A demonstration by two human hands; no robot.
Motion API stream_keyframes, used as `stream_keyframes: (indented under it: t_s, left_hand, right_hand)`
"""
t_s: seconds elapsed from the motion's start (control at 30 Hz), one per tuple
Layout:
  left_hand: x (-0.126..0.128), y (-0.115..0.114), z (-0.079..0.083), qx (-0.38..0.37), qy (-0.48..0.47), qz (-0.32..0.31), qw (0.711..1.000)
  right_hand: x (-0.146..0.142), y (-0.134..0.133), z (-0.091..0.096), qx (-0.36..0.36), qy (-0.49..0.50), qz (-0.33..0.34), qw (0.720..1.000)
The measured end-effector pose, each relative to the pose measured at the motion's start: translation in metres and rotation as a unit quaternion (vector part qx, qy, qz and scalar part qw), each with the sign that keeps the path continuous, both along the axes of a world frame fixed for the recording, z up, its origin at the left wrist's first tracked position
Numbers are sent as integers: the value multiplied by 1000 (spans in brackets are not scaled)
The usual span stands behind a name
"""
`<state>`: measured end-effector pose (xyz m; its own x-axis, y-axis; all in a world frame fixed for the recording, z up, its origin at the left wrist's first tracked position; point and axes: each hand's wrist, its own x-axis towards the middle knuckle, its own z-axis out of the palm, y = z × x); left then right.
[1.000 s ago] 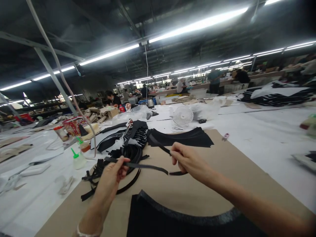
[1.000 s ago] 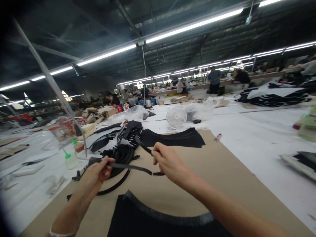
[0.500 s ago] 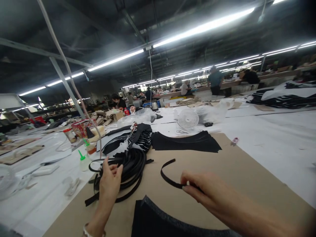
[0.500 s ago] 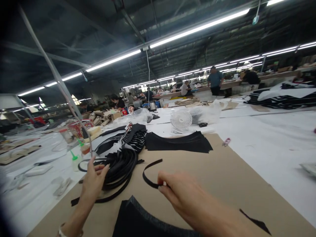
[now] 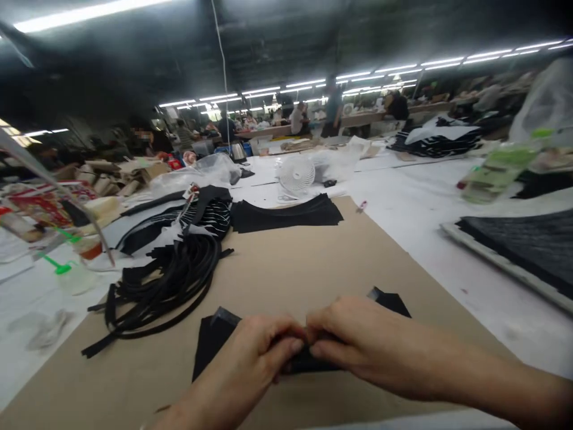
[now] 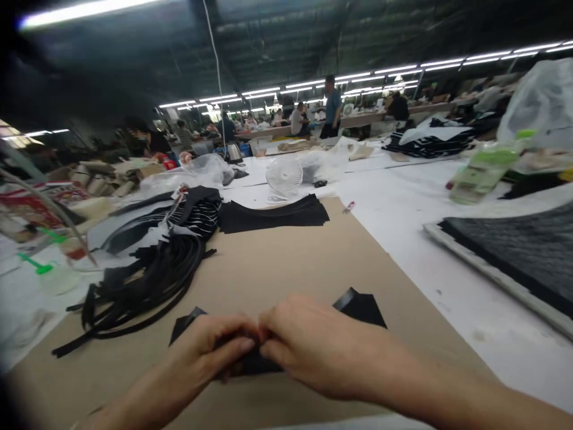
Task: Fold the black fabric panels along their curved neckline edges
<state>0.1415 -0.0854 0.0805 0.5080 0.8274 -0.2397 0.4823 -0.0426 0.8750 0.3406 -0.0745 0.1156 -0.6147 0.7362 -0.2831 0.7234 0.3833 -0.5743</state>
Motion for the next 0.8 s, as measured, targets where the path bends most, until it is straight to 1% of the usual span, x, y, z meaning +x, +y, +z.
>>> stream_keyframes:
  t_s: [0.07,0.1,0.17,0.23,0.3,0.4,0.47,0.53,0.63,0.8]
  left_hand:
    - [-1,-4,-10,-76,15,-19,997]
    - [-1,-6,-16,-94,32,-28,995]
    - [1,-11,-27,-81,76,-35,993]
    - [3,-12,-38,-49,114,-21,992]
    - [5,-8,-48,-28,136,9,990]
    - [7,7,-58,3,163,52,985]
    - [9,18,-60,23,184,62,981]
    - [11,27,-62,32,203,59,977]
    - [14,36,-66,32,217,51,974]
    - [14,41,-75,19,215,54,975]
  right_hand:
    - [9,-10,-9,-57,-17,-49,997]
    - [13,-16,-13,-79,-26,-75,994]
    - [19,-26,-24,-111,-44,-116,986]
    - [23,-31,-36,-118,-46,-137,982]
    - [26,-28,-48,-102,-38,-144,984]
    - [28,-12,-66,-66,-29,-136,988]
    - [27,0,-76,-47,-37,-130,990]
    - [26,9,-84,-22,-53,-130,990]
    - [24,17,-91,-3,-77,-133,988]
    - [22,20,-91,-21,-63,-131,989]
